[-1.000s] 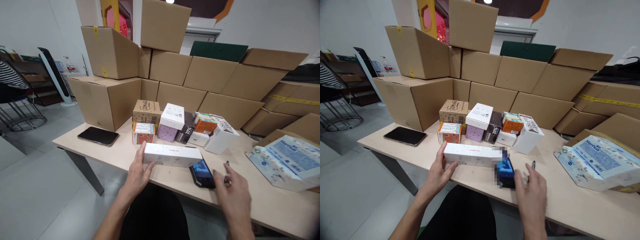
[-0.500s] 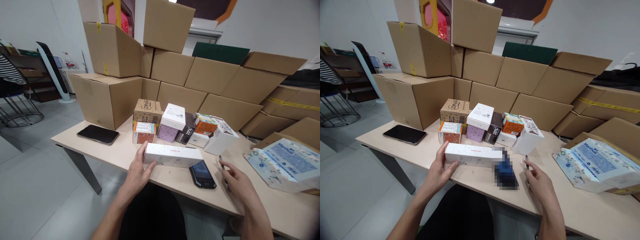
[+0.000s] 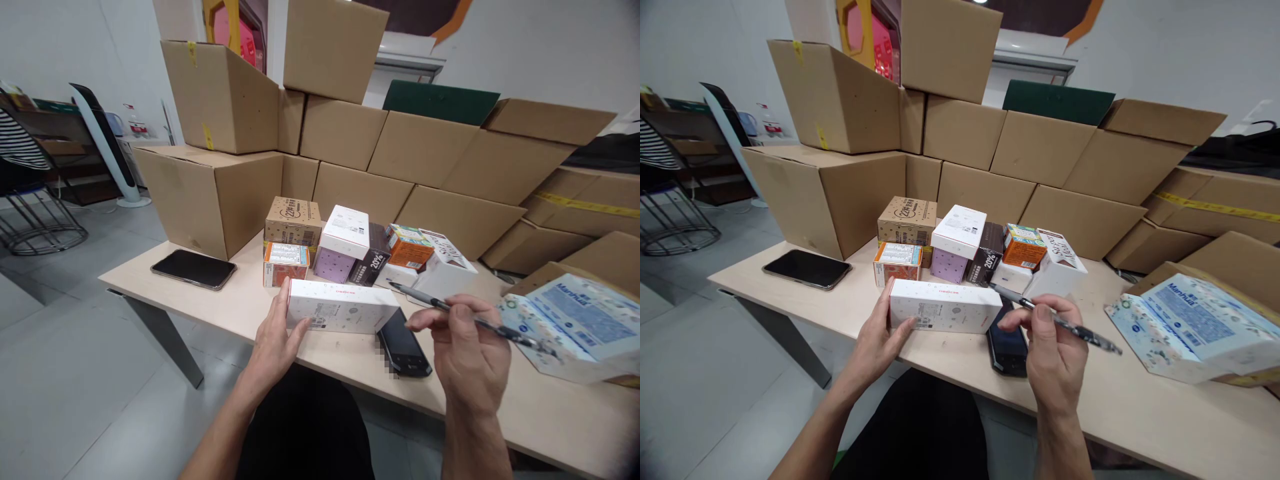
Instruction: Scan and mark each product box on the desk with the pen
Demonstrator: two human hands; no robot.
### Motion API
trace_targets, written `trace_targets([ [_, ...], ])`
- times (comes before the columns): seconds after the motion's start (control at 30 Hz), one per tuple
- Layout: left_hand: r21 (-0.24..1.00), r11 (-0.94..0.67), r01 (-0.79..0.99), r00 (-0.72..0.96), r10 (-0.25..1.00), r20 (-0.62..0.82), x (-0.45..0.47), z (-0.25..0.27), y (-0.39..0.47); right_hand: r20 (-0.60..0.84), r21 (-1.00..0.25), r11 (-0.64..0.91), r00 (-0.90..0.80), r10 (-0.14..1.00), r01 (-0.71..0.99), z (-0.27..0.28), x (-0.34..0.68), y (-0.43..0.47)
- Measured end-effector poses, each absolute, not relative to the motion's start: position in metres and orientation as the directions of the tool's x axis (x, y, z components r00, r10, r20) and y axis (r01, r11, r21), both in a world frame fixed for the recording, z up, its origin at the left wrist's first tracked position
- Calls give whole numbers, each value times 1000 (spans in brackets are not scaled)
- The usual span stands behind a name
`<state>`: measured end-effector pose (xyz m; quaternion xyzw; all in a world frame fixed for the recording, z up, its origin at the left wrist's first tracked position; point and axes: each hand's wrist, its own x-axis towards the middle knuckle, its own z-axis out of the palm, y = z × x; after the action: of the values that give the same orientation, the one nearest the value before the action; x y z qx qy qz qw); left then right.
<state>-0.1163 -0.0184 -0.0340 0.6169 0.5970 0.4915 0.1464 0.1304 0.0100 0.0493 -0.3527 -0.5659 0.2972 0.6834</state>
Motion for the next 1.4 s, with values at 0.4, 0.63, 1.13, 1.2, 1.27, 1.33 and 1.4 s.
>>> trace_targets([
  [0.4, 770, -234, 594, -192, 888, 418, -115, -31, -19, 468, -878, 460, 29, 883, 130, 48, 107, 51],
  [0.63, 762, -232, 605, -190, 887, 421, -116, -32, -19, 501, -812, 448, 54, 864, 373, 46, 109, 59],
  [1.13, 765, -232, 600, -191, 888, 419, -115, -30, -18, 584, -604, 473, -48, 811, 642, 55, 106, 58],
  [1.2, 766, -234, 599, -192, 887, 421, -114, -30, -18, 574, -603, 478, -69, 816, 639, 56, 105, 58],
  [1.27, 767, -232, 598, -193, 887, 419, -114, -30, -19, 564, -608, 483, -85, 821, 630, 57, 105, 58],
  [1.33, 767, -228, 600, -196, 888, 416, -114, -29, -19, 560, -612, 481, -86, 824, 628, 58, 104, 57],
  [1.4, 767, -222, 602, -196, 890, 412, -114, -29, -19, 559, -610, 472, -77, 825, 636, 59, 104, 57],
])
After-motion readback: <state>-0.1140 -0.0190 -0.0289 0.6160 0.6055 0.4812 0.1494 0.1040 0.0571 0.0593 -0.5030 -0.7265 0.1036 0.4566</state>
